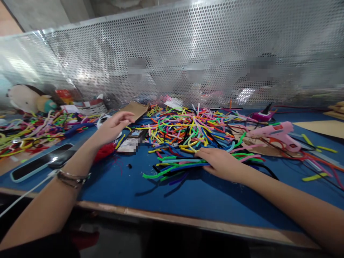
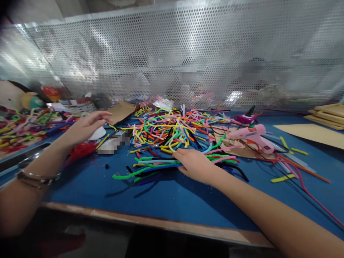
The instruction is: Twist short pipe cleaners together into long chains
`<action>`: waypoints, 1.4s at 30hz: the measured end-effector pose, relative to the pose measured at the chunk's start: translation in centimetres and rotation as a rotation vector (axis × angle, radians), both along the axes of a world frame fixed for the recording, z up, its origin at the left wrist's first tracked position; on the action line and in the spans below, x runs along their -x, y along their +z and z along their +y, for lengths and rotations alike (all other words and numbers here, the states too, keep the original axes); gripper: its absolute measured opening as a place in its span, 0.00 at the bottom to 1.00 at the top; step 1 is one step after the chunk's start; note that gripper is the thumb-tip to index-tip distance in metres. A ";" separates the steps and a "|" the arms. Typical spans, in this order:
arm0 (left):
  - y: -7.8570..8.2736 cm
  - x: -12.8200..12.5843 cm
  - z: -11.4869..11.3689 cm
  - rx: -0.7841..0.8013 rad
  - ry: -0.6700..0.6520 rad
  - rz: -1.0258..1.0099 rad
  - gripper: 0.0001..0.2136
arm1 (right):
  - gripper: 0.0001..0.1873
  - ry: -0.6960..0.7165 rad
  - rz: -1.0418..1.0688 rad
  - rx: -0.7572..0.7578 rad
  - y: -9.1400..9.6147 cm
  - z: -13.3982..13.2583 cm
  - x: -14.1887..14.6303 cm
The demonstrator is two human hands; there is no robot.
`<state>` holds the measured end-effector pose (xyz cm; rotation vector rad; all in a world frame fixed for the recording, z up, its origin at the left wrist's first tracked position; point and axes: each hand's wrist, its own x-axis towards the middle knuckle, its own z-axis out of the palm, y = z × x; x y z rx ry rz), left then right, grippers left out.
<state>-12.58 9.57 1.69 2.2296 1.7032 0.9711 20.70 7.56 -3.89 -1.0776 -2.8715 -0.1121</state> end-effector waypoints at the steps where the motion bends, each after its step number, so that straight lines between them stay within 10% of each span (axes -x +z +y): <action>1: 0.3 -0.6 -0.2 -0.034 -0.035 -0.011 0.21 | 0.14 -0.005 -0.001 -0.002 0.0 0.0 0.0; 26: 3.5 -6.9 -3.7 -0.382 -0.270 0.111 0.15 | 0.13 -0.243 -0.005 -0.180 0.8 -0.4 -0.2; 42: -5.6 -13.0 -3.4 -0.256 -0.618 0.626 0.27 | 0.19 -0.046 0.134 -0.393 -1.1 -0.6 0.0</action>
